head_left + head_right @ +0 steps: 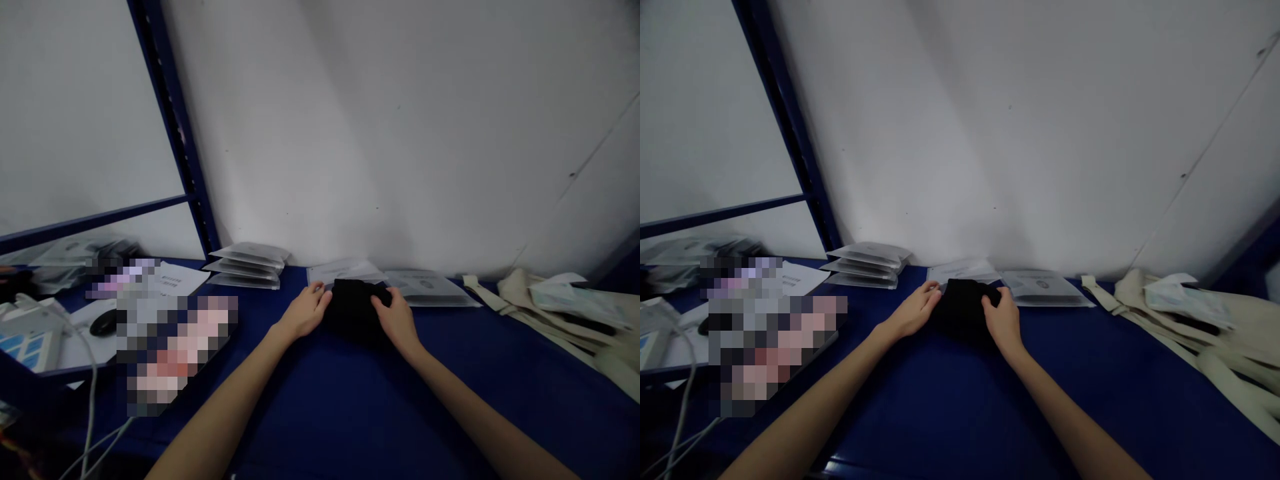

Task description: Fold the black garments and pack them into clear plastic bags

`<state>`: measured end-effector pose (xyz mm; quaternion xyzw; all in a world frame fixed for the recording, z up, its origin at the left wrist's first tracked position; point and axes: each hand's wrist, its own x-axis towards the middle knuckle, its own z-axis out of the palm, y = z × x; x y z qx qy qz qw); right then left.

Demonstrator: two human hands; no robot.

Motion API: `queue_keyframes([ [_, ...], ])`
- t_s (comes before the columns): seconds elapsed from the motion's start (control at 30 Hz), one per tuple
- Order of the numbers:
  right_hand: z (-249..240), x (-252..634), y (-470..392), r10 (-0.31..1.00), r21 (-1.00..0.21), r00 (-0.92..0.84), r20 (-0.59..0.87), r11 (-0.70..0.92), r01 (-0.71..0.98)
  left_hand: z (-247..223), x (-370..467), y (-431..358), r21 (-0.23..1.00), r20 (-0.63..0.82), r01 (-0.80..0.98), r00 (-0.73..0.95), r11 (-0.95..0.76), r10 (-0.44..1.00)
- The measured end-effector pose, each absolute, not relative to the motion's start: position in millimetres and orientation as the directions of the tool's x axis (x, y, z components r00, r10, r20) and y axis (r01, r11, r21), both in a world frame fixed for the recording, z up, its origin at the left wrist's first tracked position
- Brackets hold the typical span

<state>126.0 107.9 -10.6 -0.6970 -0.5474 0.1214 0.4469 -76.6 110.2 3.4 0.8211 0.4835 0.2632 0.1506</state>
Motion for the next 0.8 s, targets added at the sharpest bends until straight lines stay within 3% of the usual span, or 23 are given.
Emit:
queue_keyframes([
  [0.17, -16.4, 123.9, 110.7, 0.879, -0.817, 0.338, 0.337, 0.095, 0.569, 3.2, -70.1, 113.1, 0.617, 0.262, 0.685, 0.286, -0.387, 0.922],
  [0.27, -15.1, 118.1, 106.1, 0.883, -0.826, 0.258, 0.391, 0.214, 0.521, -1.5, -66.3, 116.1, 0.549, 0.281, 0.734, 0.29, -0.401, 0.915],
  [0.47, -13.3, 113.7, 104.5, 0.874, -0.718, 0.082, 0.479, 0.336, 0.61, -9.9, -61.6, 116.8, 0.377, 0.329, 0.855, 0.237, -0.357, 0.914],
  [0.6, -15.9, 116.0, 110.4, 0.915, -0.741, 0.002, 0.403, 0.325, 0.588, -9.2, -60.5, 116.8, 0.316, 0.362, 0.885, 0.22, -0.341, 0.906],
  [0.7, -14.7, 117.8, 116.6, 0.963, -0.801, 0.012, 0.269, 0.217, 0.557, -8.2, -61.1, 117.4, 0.276, 0.384, 0.891, 0.242, -0.361, 0.891],
  [0.8, -11.4, 116.9, 123.2, 0.993, -0.899, 0.02, 0.121, 0.101, 0.425, -7.7, -62.2, 117.7, 0.24, 0.397, 0.889, 0.277, -0.39, 0.875],
])
